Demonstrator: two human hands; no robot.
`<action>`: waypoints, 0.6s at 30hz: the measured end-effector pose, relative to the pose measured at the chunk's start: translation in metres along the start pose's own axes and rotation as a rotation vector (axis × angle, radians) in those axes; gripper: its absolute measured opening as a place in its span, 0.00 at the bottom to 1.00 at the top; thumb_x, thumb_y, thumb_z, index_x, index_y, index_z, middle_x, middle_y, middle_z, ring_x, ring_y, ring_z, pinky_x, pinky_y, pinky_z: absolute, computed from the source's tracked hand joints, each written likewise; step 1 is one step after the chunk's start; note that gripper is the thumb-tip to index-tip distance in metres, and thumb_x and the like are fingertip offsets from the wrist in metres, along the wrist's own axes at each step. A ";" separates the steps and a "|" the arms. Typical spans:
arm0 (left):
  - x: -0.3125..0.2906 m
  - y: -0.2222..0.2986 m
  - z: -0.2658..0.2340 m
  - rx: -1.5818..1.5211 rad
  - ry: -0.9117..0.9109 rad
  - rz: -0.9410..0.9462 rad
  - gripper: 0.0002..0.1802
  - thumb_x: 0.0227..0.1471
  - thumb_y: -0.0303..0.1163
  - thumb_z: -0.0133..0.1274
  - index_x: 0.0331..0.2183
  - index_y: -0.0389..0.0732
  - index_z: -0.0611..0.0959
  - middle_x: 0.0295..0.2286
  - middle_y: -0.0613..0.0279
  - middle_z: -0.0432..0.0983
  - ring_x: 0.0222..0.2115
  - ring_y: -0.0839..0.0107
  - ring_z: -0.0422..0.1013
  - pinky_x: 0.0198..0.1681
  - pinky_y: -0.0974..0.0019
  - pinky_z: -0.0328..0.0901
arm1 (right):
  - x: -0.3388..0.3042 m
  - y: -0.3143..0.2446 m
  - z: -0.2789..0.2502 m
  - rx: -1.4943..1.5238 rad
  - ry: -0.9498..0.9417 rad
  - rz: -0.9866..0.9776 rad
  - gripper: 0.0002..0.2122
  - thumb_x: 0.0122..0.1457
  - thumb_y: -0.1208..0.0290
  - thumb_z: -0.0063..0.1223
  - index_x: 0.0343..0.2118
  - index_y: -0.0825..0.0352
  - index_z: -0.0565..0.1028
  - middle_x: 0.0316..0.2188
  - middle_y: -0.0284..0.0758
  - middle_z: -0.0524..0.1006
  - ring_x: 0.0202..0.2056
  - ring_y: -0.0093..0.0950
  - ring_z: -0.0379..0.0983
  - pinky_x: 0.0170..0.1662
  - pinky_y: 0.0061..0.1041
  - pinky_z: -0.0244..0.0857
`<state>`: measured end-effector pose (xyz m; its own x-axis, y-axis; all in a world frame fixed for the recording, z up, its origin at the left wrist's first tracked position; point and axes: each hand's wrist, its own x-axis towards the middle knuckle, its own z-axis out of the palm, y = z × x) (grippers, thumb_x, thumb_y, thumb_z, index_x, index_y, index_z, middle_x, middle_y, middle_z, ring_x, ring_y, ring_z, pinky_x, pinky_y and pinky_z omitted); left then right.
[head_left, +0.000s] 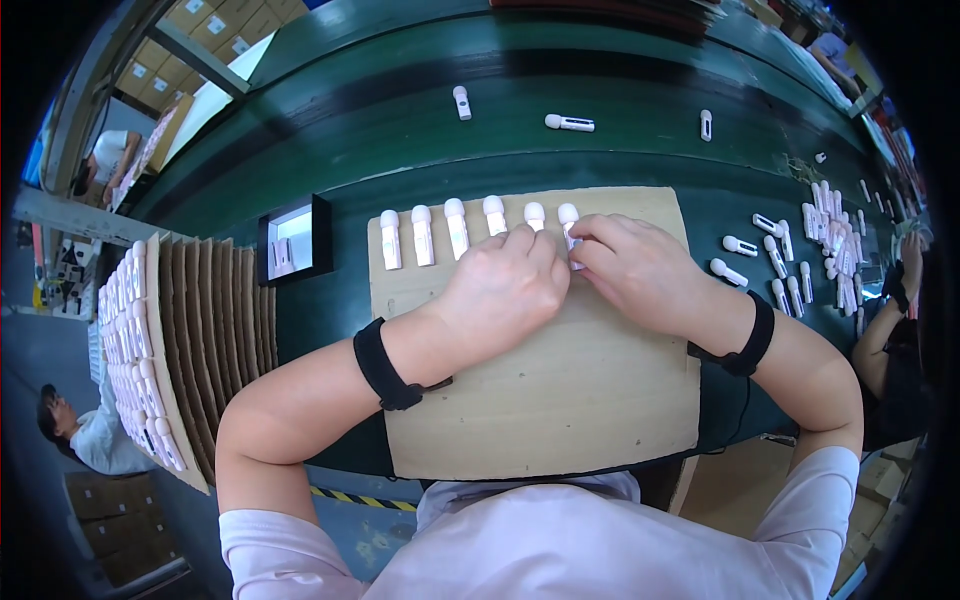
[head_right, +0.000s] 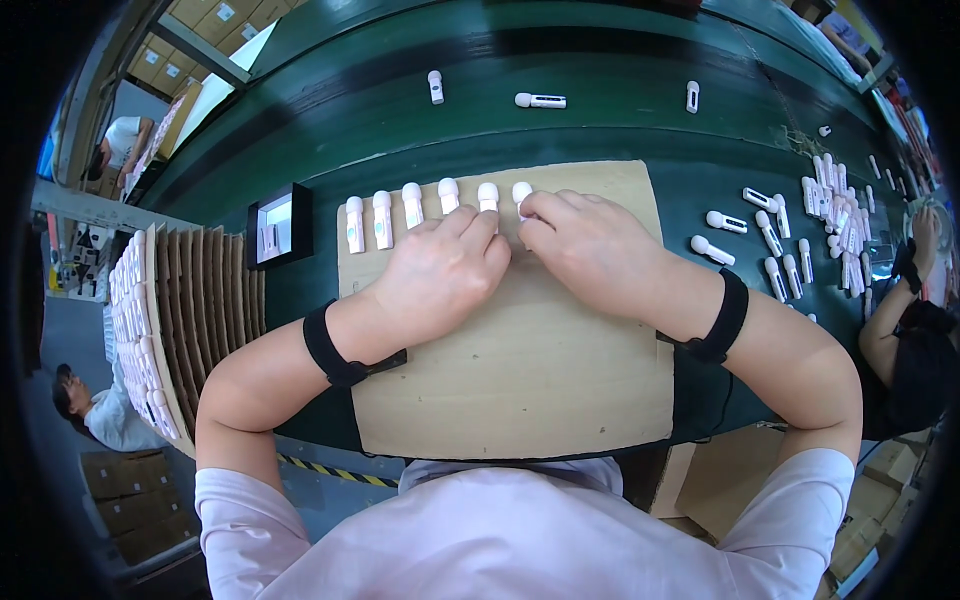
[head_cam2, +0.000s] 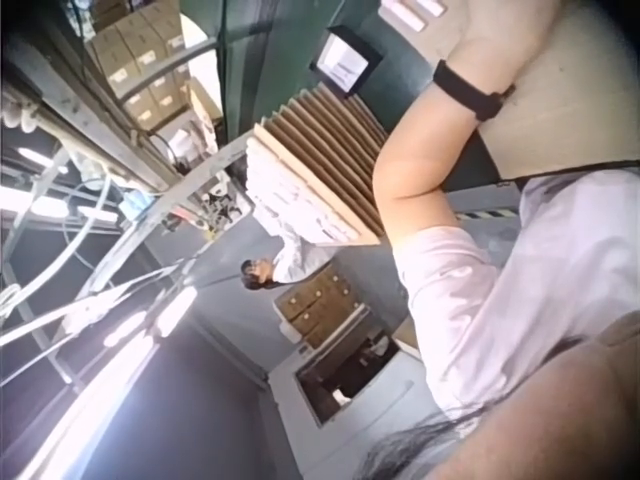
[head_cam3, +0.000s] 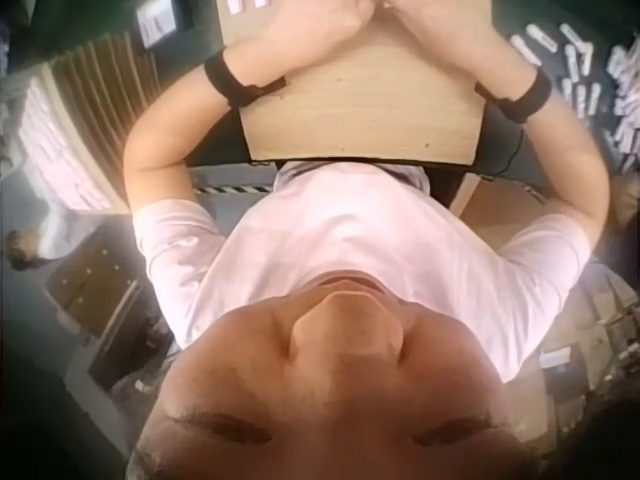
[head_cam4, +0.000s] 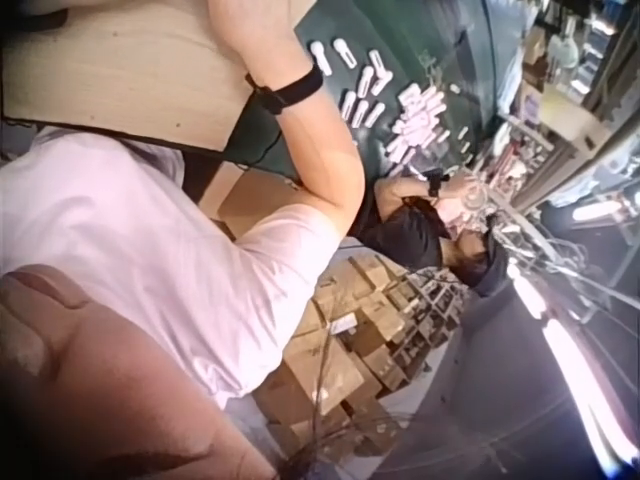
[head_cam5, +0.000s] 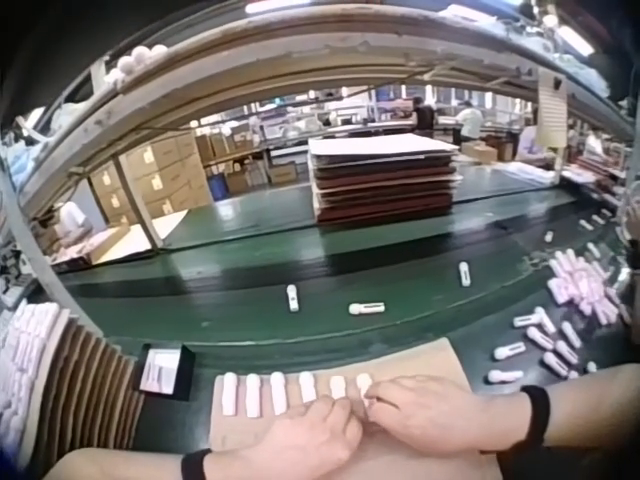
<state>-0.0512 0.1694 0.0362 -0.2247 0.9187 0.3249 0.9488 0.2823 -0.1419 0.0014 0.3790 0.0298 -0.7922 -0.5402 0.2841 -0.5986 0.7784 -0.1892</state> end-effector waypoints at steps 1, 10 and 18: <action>0.001 0.000 -0.001 -0.004 0.002 -0.022 0.07 0.37 0.27 0.52 0.24 0.35 0.76 0.29 0.56 0.71 0.31 0.65 0.71 0.29 0.67 0.70 | 0.002 0.002 0.001 -0.007 0.003 0.006 0.07 0.52 0.75 0.57 0.33 0.67 0.74 0.41 0.37 0.73 0.42 0.36 0.72 0.45 0.31 0.68; 0.005 -0.005 0.004 0.017 0.033 -0.098 0.07 0.39 0.27 0.53 0.27 0.36 0.78 0.26 0.58 0.71 0.31 0.66 0.71 0.30 0.67 0.70 | 0.010 0.008 0.005 -0.011 0.029 0.018 0.07 0.53 0.73 0.58 0.34 0.66 0.74 0.43 0.37 0.73 0.43 0.36 0.72 0.46 0.31 0.68; -0.009 -0.007 -0.032 -0.178 0.061 -0.213 0.08 0.39 0.25 0.55 0.27 0.37 0.77 0.28 0.56 0.72 0.32 0.61 0.72 0.31 0.64 0.69 | 0.018 0.007 -0.024 -0.005 0.008 0.065 0.10 0.51 0.72 0.59 0.36 0.65 0.74 0.43 0.38 0.73 0.42 0.37 0.72 0.45 0.32 0.68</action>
<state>-0.0486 0.1504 0.0647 -0.4143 0.8240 0.3864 0.9070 0.4089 0.1006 -0.0143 0.3819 0.0565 -0.8285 -0.4856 0.2789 -0.5451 0.8135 -0.2026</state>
